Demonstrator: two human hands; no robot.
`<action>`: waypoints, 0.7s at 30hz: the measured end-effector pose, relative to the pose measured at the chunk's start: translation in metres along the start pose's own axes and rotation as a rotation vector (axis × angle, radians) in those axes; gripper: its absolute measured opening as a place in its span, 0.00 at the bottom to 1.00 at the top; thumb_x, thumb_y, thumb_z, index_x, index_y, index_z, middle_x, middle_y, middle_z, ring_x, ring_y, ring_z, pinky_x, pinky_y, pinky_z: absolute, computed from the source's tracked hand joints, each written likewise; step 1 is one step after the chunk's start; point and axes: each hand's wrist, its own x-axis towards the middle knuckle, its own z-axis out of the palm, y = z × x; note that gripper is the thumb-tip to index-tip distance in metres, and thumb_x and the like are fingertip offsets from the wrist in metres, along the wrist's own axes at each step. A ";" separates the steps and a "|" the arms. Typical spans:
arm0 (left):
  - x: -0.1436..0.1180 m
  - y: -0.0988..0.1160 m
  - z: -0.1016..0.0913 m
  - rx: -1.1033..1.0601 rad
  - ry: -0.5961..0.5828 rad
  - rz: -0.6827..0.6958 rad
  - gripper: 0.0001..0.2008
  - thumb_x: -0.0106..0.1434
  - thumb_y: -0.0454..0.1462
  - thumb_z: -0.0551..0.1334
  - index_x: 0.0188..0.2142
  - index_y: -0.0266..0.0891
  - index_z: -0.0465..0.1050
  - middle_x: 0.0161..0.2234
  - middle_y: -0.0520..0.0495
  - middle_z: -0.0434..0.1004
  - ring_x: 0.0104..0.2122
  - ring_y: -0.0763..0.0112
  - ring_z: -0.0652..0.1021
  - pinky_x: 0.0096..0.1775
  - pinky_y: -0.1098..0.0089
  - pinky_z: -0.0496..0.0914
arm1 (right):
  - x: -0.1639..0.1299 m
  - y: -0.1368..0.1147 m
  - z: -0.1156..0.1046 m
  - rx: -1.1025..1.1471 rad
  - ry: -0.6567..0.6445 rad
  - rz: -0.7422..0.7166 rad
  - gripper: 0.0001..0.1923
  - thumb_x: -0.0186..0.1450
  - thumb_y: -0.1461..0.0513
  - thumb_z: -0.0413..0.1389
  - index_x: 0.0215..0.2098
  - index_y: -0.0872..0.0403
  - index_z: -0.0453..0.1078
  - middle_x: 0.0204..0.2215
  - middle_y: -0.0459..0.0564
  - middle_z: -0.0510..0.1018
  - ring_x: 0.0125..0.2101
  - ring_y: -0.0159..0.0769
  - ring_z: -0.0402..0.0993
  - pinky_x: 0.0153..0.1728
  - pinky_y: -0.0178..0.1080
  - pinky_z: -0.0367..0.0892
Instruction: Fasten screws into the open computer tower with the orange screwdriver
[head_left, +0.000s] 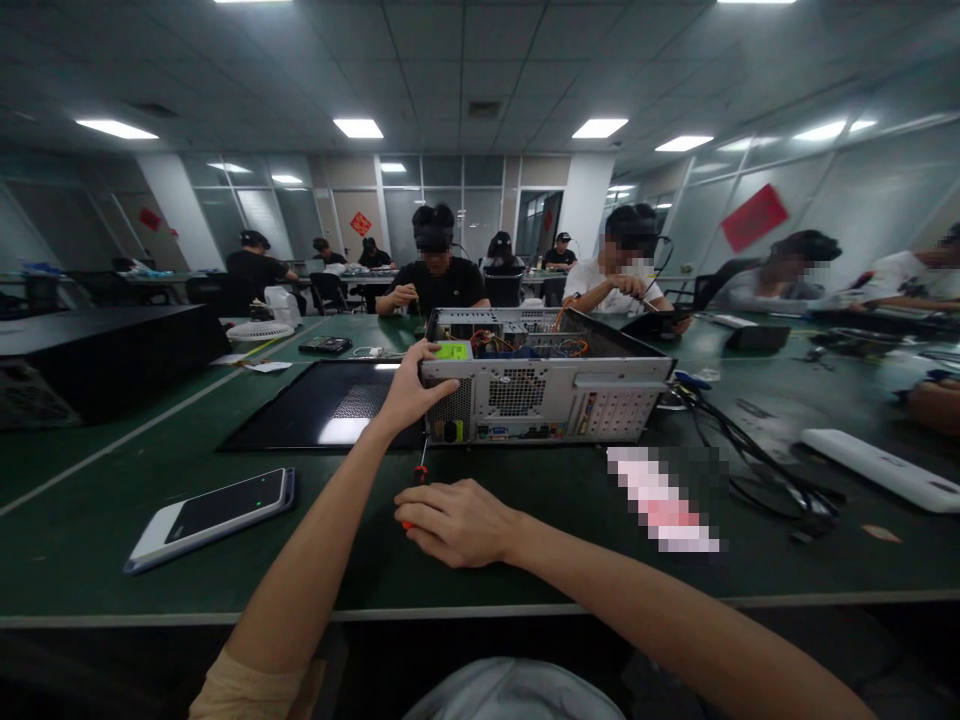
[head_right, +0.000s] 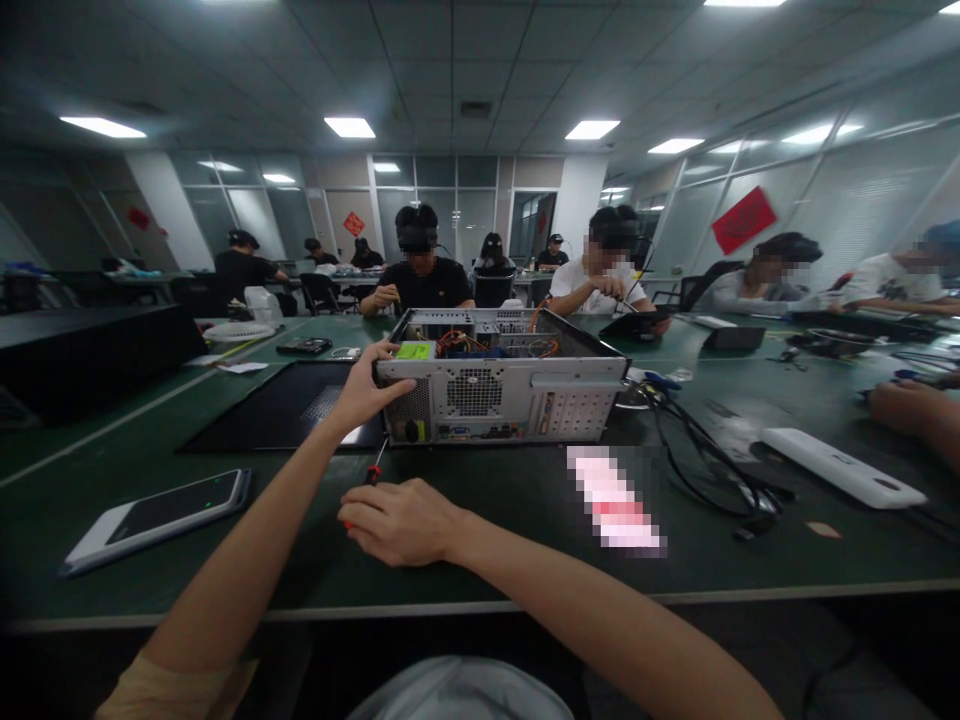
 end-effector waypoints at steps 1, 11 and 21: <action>0.000 0.000 0.000 0.003 0.000 -0.002 0.18 0.53 0.40 0.69 0.37 0.43 0.62 0.52 0.42 0.72 0.58 0.56 0.70 0.59 0.53 0.62 | 0.000 0.000 0.000 0.010 -0.001 0.003 0.13 0.73 0.58 0.48 0.48 0.57 0.67 0.49 0.53 0.77 0.38 0.32 0.79 0.28 0.32 0.69; 0.001 -0.002 0.002 -0.001 0.004 0.010 0.18 0.53 0.40 0.69 0.37 0.43 0.61 0.52 0.42 0.71 0.57 0.57 0.70 0.59 0.53 0.61 | -0.004 0.005 0.004 -0.056 0.004 0.028 0.20 0.72 0.48 0.49 0.45 0.56 0.69 0.42 0.51 0.75 0.32 0.29 0.75 0.25 0.29 0.63; 0.000 0.000 0.001 0.003 -0.004 -0.007 0.18 0.54 0.41 0.69 0.37 0.43 0.61 0.53 0.42 0.71 0.58 0.56 0.69 0.60 0.53 0.61 | -0.001 0.001 0.003 -0.078 -0.010 -0.015 0.15 0.74 0.56 0.48 0.54 0.53 0.67 0.47 0.51 0.76 0.35 0.27 0.77 0.26 0.28 0.65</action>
